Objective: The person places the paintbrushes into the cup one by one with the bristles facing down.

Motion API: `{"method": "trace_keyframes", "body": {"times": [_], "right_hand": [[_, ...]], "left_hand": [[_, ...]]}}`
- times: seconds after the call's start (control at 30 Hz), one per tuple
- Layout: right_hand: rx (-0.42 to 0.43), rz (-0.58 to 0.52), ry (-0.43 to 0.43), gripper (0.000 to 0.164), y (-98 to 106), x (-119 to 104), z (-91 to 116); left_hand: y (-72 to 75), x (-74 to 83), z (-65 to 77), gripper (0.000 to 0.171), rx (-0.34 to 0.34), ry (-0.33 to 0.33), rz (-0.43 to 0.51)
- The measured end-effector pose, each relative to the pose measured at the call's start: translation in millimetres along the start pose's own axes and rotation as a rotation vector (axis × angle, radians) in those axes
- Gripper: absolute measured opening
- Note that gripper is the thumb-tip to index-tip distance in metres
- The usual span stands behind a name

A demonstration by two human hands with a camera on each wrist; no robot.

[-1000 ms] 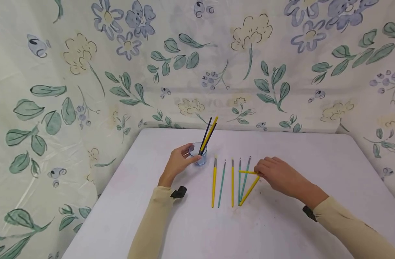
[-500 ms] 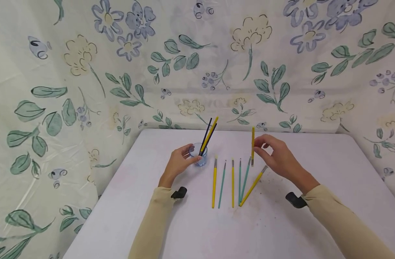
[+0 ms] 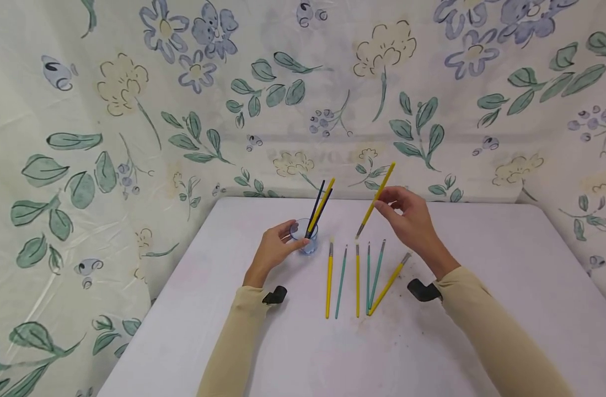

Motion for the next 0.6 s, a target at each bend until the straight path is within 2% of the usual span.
{"method": "trace_keyframes", "body": {"times": [0.27,0.6], "right_hand": [[0.010,-0.194,-0.122,0.026,-25.6,-5.8,-18.1],[-0.021,-0.208,-0.240,0.028,-74.8,-10.8,-34.5]], "left_hand": [[0.8,-0.8,-0.3,0.083,0.001,0.005,0.005],[0.5,-3.0,-1.4,0.082,-0.009,-0.020,0.015]]}}
Point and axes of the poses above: each hand's wrist, its own z-axis away from the middle knuckle, its own y-axis out of the back of the hand, x = y × z, the point moved 1 cm from there along -z, towards the middle knuckle, and after that the axes turned 15 degrees about z, right-handed, at the moved point
